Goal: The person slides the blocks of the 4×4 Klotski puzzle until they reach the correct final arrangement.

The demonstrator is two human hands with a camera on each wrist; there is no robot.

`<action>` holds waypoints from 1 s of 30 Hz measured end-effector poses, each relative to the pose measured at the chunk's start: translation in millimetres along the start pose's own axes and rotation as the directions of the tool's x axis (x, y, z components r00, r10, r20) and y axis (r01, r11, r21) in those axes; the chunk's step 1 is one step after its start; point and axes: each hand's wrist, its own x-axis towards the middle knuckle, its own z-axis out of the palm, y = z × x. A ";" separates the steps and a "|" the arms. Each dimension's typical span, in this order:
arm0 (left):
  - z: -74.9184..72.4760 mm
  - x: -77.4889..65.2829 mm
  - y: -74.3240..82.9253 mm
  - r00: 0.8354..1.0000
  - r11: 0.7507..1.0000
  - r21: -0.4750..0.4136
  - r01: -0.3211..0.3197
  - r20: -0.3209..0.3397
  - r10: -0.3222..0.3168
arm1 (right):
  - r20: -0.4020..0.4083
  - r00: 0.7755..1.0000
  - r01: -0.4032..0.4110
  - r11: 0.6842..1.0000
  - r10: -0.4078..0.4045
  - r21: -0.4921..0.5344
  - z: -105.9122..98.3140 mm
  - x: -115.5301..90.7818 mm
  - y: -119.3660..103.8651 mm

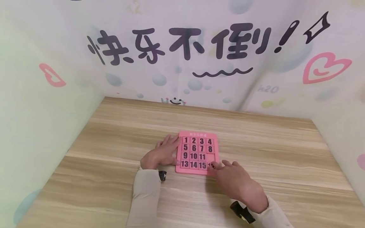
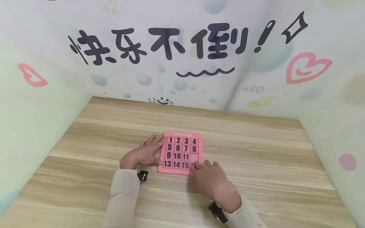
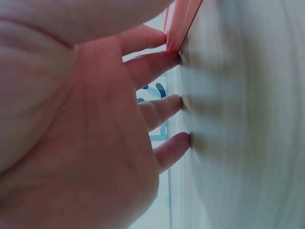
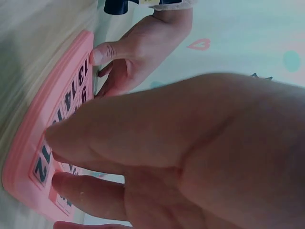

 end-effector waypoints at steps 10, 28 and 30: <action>1.7 2.1 -0.9 1.000 1.000 0.003 -0.009 -0.005 0.009 | 0.049 0.998 -0.034 0.999 0.034 -0.002 2.4 1.6 -4.0; -0.7 0.1 1.3 1.000 1.000 0.010 0.002 0.011 -0.002 | 0.072 0.997 -0.039 0.995 0.033 0.090 1.5 10.3 6.5; 0.0 -0.4 0.4 1.000 1.000 0.007 -0.002 0.009 0.002 | 0.069 0.997 -0.037 0.995 0.030 0.097 2.7 11.2 7.0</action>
